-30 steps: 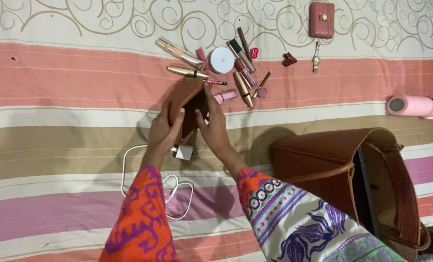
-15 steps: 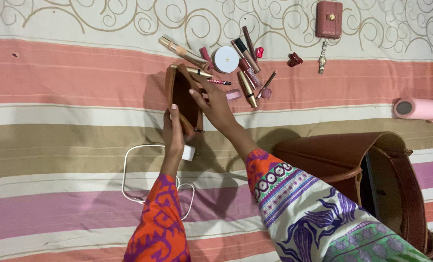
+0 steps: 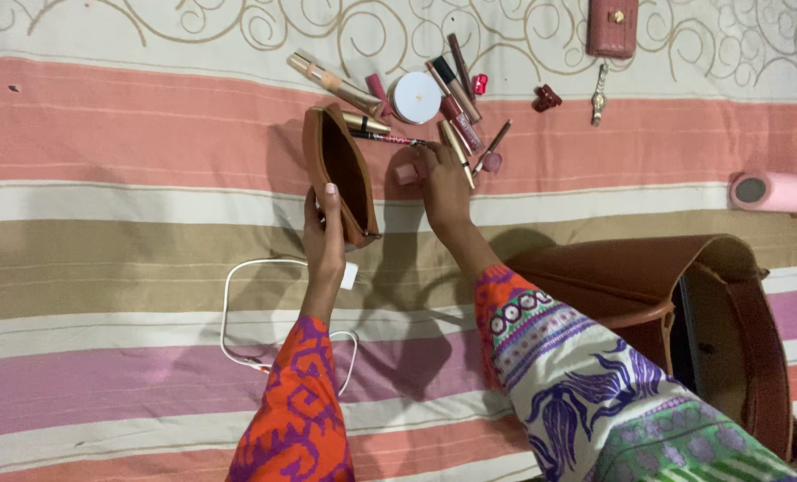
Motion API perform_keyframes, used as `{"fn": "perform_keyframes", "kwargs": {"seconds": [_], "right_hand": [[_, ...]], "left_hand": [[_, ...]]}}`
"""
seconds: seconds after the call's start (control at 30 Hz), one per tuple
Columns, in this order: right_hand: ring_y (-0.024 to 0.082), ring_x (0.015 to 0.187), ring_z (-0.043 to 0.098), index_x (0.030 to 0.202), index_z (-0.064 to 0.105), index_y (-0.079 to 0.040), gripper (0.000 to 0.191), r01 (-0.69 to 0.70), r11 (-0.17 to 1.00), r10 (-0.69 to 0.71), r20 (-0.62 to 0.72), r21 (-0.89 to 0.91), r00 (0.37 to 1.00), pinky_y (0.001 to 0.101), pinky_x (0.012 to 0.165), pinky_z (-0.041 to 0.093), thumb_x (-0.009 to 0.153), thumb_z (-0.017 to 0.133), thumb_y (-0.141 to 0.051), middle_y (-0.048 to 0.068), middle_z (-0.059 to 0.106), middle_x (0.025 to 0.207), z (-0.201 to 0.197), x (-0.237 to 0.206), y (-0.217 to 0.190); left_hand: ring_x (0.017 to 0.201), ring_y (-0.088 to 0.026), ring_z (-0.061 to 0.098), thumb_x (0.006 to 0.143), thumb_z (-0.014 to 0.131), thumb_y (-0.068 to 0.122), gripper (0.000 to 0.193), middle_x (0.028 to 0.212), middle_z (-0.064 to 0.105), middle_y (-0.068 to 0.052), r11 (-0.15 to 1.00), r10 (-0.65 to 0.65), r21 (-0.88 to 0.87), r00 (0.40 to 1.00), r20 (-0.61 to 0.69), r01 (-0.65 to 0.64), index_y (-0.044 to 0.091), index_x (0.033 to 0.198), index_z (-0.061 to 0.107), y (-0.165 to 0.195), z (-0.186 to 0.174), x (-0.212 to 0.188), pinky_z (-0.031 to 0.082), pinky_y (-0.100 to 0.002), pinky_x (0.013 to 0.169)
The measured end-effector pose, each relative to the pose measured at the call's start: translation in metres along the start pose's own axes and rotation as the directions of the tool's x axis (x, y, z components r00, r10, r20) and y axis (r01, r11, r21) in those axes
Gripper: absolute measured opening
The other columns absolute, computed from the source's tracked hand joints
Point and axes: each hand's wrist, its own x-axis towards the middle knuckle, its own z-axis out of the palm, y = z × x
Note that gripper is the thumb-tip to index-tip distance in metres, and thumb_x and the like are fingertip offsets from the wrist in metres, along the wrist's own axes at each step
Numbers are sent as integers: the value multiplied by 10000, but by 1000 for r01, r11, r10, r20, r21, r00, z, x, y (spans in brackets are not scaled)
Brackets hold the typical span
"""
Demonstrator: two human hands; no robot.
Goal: The person packs a brown handbag on a bed, placing a tissue pack, sunglasses, and a charger cable inside, then picks up cosmetics one at a time from the bed and places them into a small makeup pouch, zipping it closed at the end.
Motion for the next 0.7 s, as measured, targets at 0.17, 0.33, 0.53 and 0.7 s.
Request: {"fn": "perform_keyframes", "kwargs": {"seconds": [0.17,0.33,0.53,0.7], "right_hand": [[330,1211,583,1154,692,-134,395,69,993,-70,-7,-96,997,439,1024,463,809,637,51,94,657,1259,7,-1,6],[307,1196,598,1139,700,-141,295,59,985,-56,24,-161,998,436,1000,476,877,644,-20,71,673,1193,12,3,9],[327,930,686,1022,743,-67,152,-167,986,166,43,24,985,449,783,525,883,733,-128,115,730,973,7,7,2],[174,668,727,905,751,24,275,-302,872,272,132,385,953,330,624,542,900,795,-247,101,765,767,-11,17,-14]], "left_hand": [[1246,-313,629,881,527,713,1002,1385,578,-248,1000,-1,-19,1000,6,1,23,1577,316,-1,1,1,539,-376,985],[1284,-286,600,941,532,691,973,1436,546,-238,993,107,-52,994,21,-105,-30,1565,335,-3,-1,4,513,-356,1033],[1241,-281,621,928,561,652,960,1402,583,-231,995,90,-49,996,4,-90,-32,1566,342,-9,-1,7,520,-350,1003],[1277,-274,596,944,600,619,952,1443,555,-229,988,129,-80,992,-3,-129,-47,1566,324,-16,1,10,501,-348,1035]]}}
